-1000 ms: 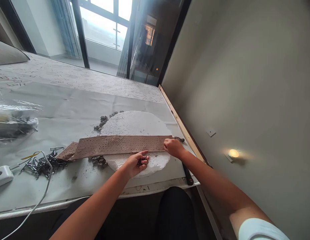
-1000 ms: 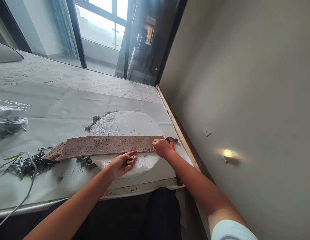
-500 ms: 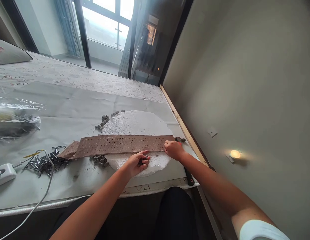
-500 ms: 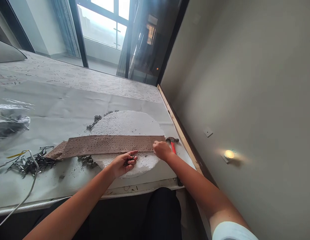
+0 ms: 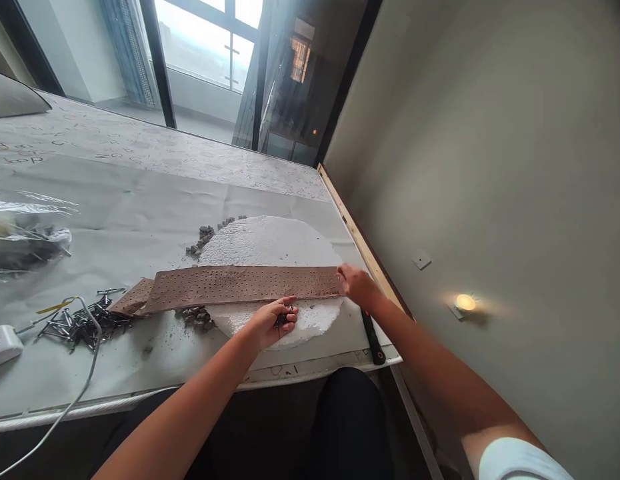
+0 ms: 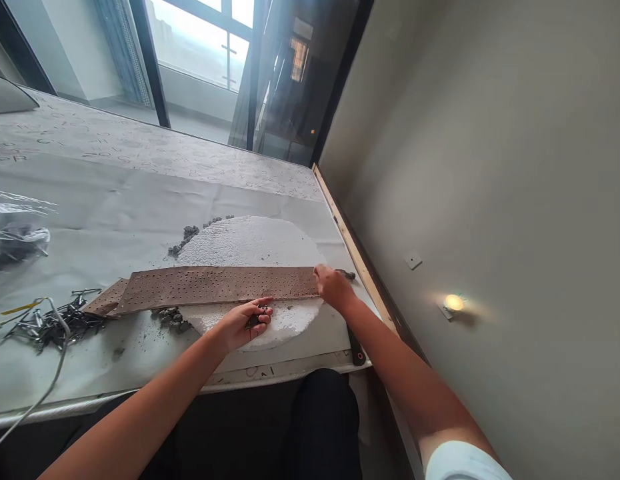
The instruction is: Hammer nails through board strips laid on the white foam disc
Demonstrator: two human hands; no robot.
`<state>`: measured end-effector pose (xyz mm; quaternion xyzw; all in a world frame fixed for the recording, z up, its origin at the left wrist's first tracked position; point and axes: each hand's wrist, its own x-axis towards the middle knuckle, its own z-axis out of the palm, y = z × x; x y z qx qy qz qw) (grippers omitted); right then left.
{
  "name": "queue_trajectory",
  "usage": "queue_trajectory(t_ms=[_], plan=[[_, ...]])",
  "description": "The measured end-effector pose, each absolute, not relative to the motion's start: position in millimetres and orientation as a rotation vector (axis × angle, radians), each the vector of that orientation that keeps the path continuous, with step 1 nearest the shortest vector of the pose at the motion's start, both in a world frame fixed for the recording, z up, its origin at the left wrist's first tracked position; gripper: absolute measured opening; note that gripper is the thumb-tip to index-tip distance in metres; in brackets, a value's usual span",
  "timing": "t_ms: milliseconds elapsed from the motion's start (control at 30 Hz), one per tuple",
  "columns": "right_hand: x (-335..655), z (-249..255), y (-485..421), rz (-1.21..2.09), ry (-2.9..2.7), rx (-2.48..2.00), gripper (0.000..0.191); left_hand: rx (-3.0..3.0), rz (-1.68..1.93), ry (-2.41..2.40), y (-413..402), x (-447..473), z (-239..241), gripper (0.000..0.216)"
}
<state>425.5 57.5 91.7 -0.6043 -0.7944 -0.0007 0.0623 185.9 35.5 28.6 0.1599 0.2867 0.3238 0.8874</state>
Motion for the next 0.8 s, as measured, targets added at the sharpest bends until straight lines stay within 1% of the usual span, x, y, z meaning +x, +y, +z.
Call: queue_trajectory(t_ms=[67,133,233,333,467,567,667,800], plan=[[420,102,56,0.077,-2.355,-1.751,0.027,0.327,0.686,0.627,35,187,31,0.057],[404,106,52,0.21,-2.39,-1.62,0.025,0.325,0.699,0.668,34,187,34,0.055],[369,96,43,0.391,-2.5,-1.397,0.016,0.339,0.702,0.695,33,189,36,0.049],[340,82,36,0.451,-2.574,-1.291,0.012,0.39,0.7,0.672,35,190,33,0.038],[334,76,39,0.388,-2.61,-1.332,0.015,0.416,0.694,0.601,39,189,28,0.03],[359,81,46,0.277,-2.599,-1.448,0.022,0.376,0.665,0.59,40,186,28,0.036],[400,84,54,0.079,-2.522,-1.682,0.03,0.345,0.648,0.599,41,184,28,0.045],[442,72,57,-0.092,-2.567,-1.897,0.026,0.311,0.656,0.6,41,184,29,0.048]])
